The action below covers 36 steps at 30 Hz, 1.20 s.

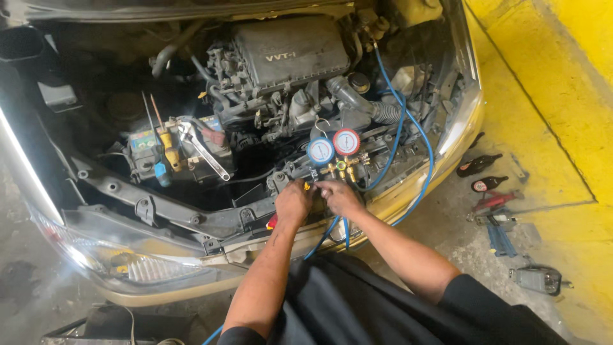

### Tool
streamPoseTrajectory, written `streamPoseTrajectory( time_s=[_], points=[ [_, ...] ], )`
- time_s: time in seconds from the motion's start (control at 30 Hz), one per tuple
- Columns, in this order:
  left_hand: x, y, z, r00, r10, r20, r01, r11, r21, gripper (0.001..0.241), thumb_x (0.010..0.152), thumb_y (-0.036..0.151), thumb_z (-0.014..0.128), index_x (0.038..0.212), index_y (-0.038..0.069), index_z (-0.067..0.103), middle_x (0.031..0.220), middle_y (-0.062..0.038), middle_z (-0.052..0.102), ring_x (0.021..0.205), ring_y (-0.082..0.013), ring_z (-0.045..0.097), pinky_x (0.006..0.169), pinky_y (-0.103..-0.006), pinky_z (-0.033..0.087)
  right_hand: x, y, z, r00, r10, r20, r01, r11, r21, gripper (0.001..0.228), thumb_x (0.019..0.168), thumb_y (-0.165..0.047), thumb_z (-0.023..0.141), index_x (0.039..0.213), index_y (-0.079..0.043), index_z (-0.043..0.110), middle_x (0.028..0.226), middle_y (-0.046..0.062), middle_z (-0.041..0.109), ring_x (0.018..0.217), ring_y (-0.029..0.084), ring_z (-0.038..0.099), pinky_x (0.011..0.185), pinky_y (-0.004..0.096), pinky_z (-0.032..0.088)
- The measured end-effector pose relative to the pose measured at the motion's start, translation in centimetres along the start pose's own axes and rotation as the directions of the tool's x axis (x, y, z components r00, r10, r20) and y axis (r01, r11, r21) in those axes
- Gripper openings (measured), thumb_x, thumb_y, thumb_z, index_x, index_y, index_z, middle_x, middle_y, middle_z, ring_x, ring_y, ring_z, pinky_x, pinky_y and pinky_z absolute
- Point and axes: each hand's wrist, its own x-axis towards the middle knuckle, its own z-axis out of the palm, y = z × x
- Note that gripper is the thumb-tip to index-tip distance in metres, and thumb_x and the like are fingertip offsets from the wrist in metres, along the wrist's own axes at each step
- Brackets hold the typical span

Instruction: The person works on a car's air conditioning system with the hood open, using a manifold gauge set connected to the engine. They adjust the gauge valves and hoses, then wipe the engine cover and surrounding areas with a cloth.

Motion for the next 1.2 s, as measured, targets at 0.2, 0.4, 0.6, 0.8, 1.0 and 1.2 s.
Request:
streamPoseTrajectory(
  time_s=[0.2, 0.4, 0.6, 0.8, 1.0, 1.2],
  points=[
    [1.4, 2.3, -0.8, 0.963, -0.216, 0.162, 0.203, 0.975, 0.091, 0.048, 0.092, 0.053, 0.066, 0.105, 0.007, 0.070, 0.105, -0.019, 0.074, 0.104, -0.0374, 0.069, 0.086, -0.0486, 0.054, -2.4, 0.5, -0.3, 0.801, 0.550, 0.234, -0.587, 0.647, 0.486, 0.042, 0.095, -0.009, 0.059, 0.137, -0.007, 0.060, 0.096, 0.003, 0.067, 0.066, 0.008, 0.056, 0.054, 0.024, 0.046],
    [3.4, 1.1, 1.6, 0.952, -0.240, 0.189, 0.203, 0.959, 0.196, 0.048, 0.086, 0.053, 0.071, 0.105, 0.009, 0.073, 0.109, -0.017, 0.073, 0.106, -0.0369, 0.068, 0.088, -0.0477, 0.055, -2.2, 1.9, -6.8, 0.839, 0.496, 0.224, -0.526, 0.633, 0.568, 0.037, 0.097, -0.017, 0.065, 0.133, -0.005, 0.065, 0.097, 0.005, 0.071, 0.067, 0.007, 0.058, 0.057, 0.023, 0.048],
    [7.8, -2.2, 4.7, 0.928, -0.113, 0.356, -0.054, 0.902, 0.428, 0.063, 0.083, 0.068, 0.066, 0.092, 0.007, 0.077, 0.108, -0.019, 0.073, 0.104, -0.0367, 0.069, 0.089, -0.0469, 0.055, -1.7, 10.1, -14.4, 0.781, 0.605, 0.154, -0.542, 0.535, 0.649, 0.037, 0.097, -0.022, 0.065, 0.132, -0.009, 0.068, 0.095, 0.004, 0.072, 0.067, 0.007, 0.058, 0.059, 0.022, 0.049],
    [9.5, -3.0, 5.5, 0.804, -0.353, 0.478, 0.032, 0.829, 0.558, 0.069, 0.078, 0.074, 0.068, 0.082, 0.005, 0.075, 0.097, -0.019, 0.078, 0.098, -0.0336, 0.074, 0.089, -0.0430, 0.057, -2.2, 16.6, -17.0, 0.718, 0.655, 0.236, -0.613, 0.433, 0.661, 0.033, 0.096, -0.028, 0.065, 0.122, -0.007, 0.071, 0.087, 0.006, 0.075, 0.058, 0.010, 0.061, 0.053, 0.024, 0.049],
    [7.6, -1.8, 5.4, 0.841, -0.416, 0.347, 0.174, 0.814, 0.554, 0.064, 0.071, 0.066, 0.080, 0.099, 0.008, 0.075, 0.106, -0.017, 0.074, 0.102, -0.0350, 0.071, 0.088, -0.0441, 0.056, -1.2, 20.2, -18.0, 0.695, 0.562, 0.449, -0.661, 0.254, 0.706, 0.031, 0.092, -0.022, 0.068, 0.111, 0.001, 0.074, 0.078, 0.017, 0.077, 0.046, 0.018, 0.063, 0.044, 0.029, 0.046],
    [8.0, 2.7, 2.9, 0.818, -0.464, 0.340, 0.209, 0.790, 0.576, 0.053, 0.071, 0.061, 0.080, 0.102, 0.018, 0.076, 0.103, -0.013, 0.075, 0.100, -0.0331, 0.072, 0.085, -0.0440, 0.057, -0.4, 20.3, -18.6, 0.701, 0.492, 0.517, -0.658, 0.166, 0.734, 0.034, 0.089, -0.024, 0.068, 0.107, 0.004, 0.073, 0.070, 0.023, 0.073, 0.040, 0.023, 0.063, 0.039, 0.031, 0.048]
  ],
)
